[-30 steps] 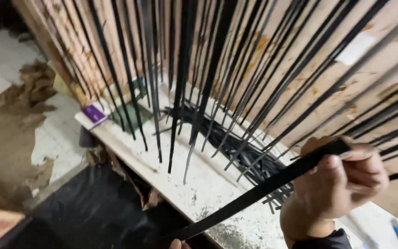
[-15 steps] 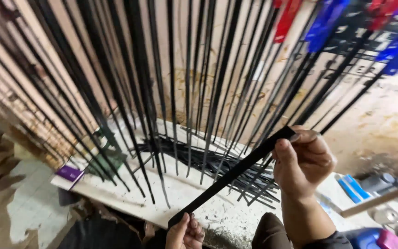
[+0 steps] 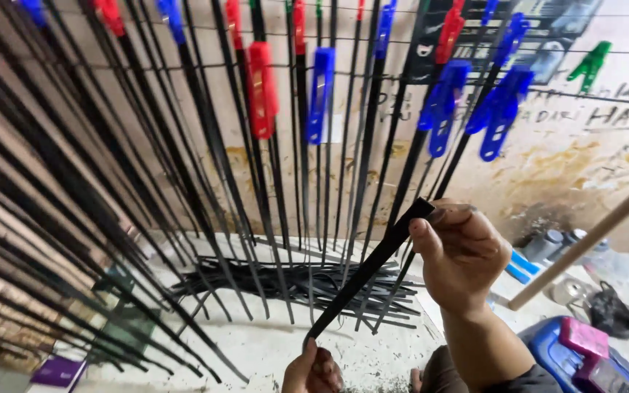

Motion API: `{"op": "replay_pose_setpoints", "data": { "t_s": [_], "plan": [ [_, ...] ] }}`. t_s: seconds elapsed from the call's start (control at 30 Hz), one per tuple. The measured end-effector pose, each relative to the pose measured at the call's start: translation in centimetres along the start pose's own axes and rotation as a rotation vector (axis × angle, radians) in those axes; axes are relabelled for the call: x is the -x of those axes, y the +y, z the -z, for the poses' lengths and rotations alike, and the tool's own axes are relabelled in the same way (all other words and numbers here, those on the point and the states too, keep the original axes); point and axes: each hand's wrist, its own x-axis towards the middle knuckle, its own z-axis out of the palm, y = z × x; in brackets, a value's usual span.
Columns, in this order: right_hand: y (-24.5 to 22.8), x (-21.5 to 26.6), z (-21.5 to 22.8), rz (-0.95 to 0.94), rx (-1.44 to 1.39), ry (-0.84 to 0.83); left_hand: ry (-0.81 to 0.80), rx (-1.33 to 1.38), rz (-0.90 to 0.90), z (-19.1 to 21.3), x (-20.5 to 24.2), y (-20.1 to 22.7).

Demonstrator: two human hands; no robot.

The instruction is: The person takes a black strip from a drying rack, applies a dark liquid to it using a small brush, and then hangs the strip back on the rack. The person also refills the ink container from a larger bottle.

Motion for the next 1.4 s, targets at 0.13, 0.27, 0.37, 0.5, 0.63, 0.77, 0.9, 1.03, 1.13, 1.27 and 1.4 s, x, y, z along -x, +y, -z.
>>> {"op": "replay_pose_setpoints", "data": {
  "t_s": [0.13, 0.27, 0.37, 0.5, 0.63, 0.77, 0.9, 1.03, 1.13, 1.27, 1.4],
  "plan": [
    [0.6, -1.2, 1.2, 0.021, 0.066, 0.023, -0.2, -0.391, -0.335, -7.1, 4.7, 1.7],
    [1.0, -2.7, 1.8, 0.137, 0.084, -0.014, -0.373, -1.099, -1.103, -18.0, 10.4, 4.6],
    [1.1, -3.3, 2.6, 0.084, 0.075, 0.01, -0.814, -1.167, -1.658, -25.0, 13.1, 4.4],
    [1.6, -4.3, 3.8, 0.025, 0.148, 0.083, -0.833, -1.296, -1.856, -29.2, 11.5, 2.9],
    [1.8, -5.4, 5.0, 0.123, 0.274, 0.075, -0.845, -1.387, -1.955, -31.6, 9.0, 1.3],
    [3.0, -7.0, 6.0, 0.218, 0.231, 0.098, -0.727, -1.279, -2.151, -33.9, 7.3, 0.2],
    [4.3, -7.6, 6.1, 0.225, 0.287, 0.148, -0.674, -1.329, -2.164, -35.0, 6.3, -0.6],
    [4.8, -8.5, 6.4, 0.251, 0.398, 0.192, -0.656, -1.356, -2.11, -36.2, 5.9, -1.2],
    [5.2, -9.3, 6.9, 0.279, 0.472, 0.2, -0.658, -1.377, -2.075, -37.2, 5.2, -1.6],
    [5.2, -11.5, 8.3, 0.43, 0.517, 0.163, -0.671, -1.437, -1.807, -38.8, 4.1, -1.5],
    [7.7, -15.9, 12.2, 0.639, 0.613, 0.175, -0.676, -1.461, -1.611, -40.8, 2.9, -1.3]
  ]
}}
